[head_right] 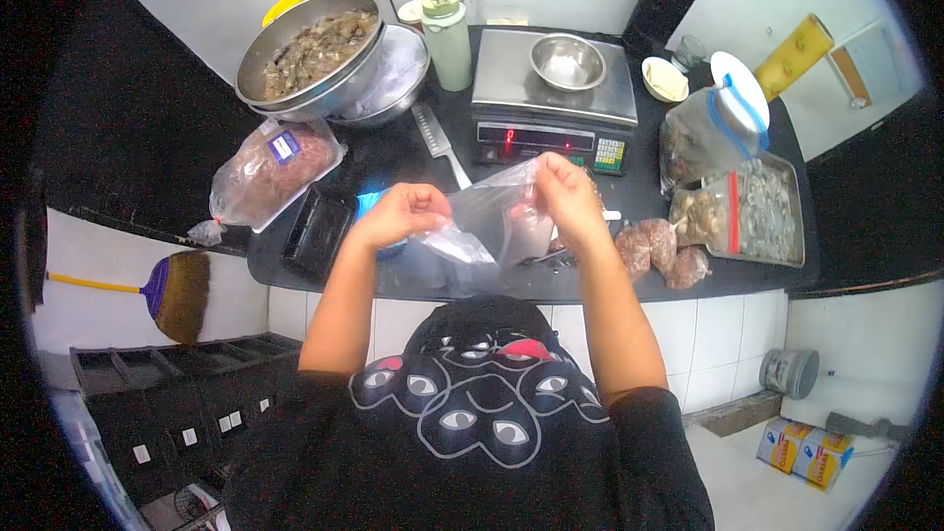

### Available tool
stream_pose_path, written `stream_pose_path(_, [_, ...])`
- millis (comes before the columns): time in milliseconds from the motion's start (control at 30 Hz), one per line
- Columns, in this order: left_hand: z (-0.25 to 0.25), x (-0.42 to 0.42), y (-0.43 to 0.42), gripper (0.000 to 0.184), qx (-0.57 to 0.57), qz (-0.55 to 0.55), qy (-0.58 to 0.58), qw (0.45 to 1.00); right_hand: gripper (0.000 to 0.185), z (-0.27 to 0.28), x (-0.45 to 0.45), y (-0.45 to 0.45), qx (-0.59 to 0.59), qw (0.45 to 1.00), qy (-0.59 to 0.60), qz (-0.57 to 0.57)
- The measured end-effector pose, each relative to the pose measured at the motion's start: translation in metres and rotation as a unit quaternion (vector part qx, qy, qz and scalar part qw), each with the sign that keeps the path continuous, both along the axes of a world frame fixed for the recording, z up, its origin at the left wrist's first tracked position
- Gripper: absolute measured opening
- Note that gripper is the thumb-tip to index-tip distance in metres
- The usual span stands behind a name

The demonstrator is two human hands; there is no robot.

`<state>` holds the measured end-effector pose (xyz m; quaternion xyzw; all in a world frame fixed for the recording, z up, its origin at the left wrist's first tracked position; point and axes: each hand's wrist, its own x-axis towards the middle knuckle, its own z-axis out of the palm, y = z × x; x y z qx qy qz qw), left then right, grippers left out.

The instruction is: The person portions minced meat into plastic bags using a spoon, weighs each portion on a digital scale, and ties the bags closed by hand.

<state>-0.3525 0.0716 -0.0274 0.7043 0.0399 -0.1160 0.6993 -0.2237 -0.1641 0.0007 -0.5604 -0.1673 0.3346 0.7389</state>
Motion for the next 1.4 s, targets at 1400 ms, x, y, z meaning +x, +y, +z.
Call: stream_pose_path(1400, [-0.048, -0.028, 0.064, 0.011, 0.026, 0.327, -0.031, 0.944, 0.031, -0.174, -0.112, -0.15, -0.433, 0.775, 0.049, 0.457])
